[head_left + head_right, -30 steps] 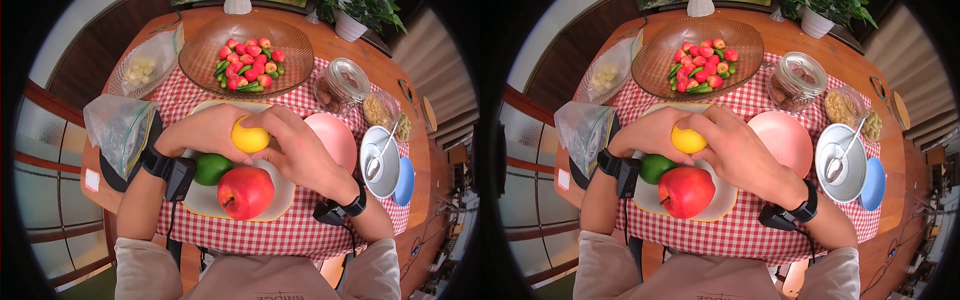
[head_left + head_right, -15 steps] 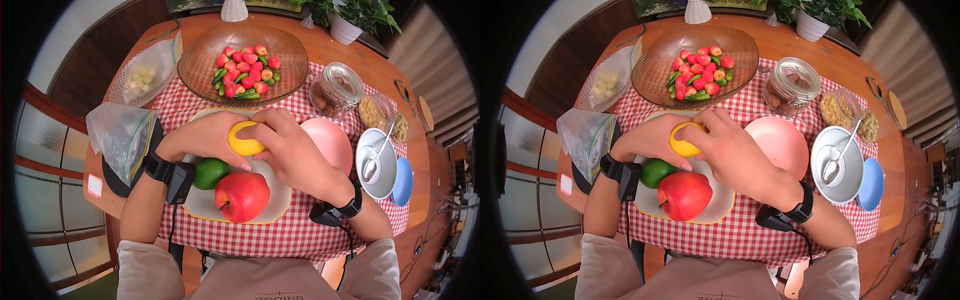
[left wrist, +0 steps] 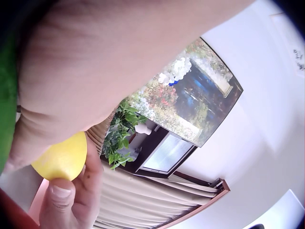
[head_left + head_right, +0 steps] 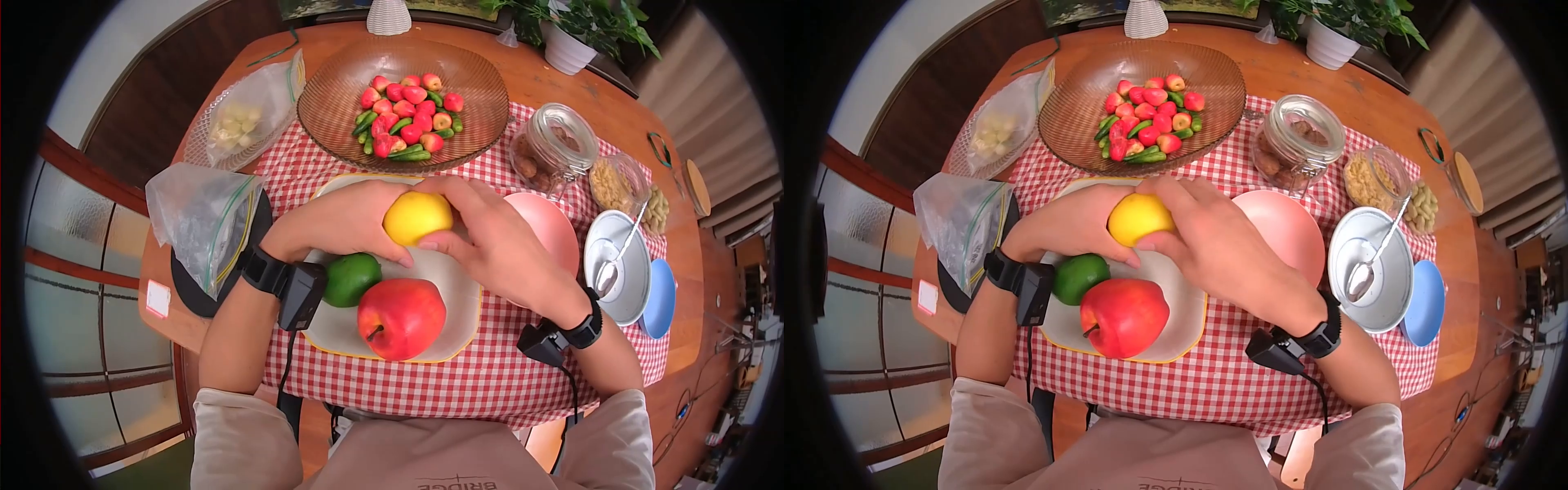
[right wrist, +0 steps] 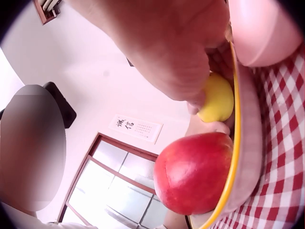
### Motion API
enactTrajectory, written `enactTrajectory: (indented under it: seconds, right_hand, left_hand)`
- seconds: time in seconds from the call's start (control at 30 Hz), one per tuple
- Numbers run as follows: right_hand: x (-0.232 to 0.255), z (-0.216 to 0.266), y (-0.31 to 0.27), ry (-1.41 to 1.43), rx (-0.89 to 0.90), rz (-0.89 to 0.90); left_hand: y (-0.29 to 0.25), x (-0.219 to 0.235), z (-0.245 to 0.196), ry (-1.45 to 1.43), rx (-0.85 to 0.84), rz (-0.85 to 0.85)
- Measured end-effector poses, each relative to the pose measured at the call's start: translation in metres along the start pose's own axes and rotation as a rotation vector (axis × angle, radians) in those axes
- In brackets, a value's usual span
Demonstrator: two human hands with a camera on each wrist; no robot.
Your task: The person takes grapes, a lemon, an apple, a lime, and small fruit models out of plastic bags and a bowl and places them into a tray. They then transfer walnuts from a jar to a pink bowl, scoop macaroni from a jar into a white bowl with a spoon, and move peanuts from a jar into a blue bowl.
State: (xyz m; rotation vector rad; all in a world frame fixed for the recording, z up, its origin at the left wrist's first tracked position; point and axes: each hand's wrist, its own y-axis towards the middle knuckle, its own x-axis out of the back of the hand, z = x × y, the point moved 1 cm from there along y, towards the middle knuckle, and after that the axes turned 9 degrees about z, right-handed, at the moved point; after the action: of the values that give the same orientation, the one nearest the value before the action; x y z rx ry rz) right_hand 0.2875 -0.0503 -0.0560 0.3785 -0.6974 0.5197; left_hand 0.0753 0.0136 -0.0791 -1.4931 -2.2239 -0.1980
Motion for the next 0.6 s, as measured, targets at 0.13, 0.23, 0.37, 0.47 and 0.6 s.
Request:
enactTrajectory:
  seconds: [0.13, 0.23, 0.37, 0.47, 0.6]
  right_hand:
    - [-0.005, 0.003, 0.0, -0.184, 0.153, -0.02]
    - [-0.009, 0.004, 0.001, -0.178, 0.187, -0.012]
    - [-0.001, 0.011, -0.003, 0.004, 0.019, 0.086]
    - [-0.009, 0.013, 0.001, -0.103, -0.032, 0.107]
    - [-0.017, 0.021, 0.0, -0.204, -0.047, 0.029]
  left_hand:
    - [-0.004, 0.003, -0.009, -0.048, 0.064, -0.025]
    - [-0.006, -0.001, -0.011, -0.179, 0.194, 0.044]
    - [-0.006, -0.001, -0.018, -0.196, 0.233, 0.05]
    - [-0.005, -0.002, -0.004, 0.02, 0.136, 0.067]
    - [-0.004, -0.002, -0.006, 0.065, 0.113, 0.074]
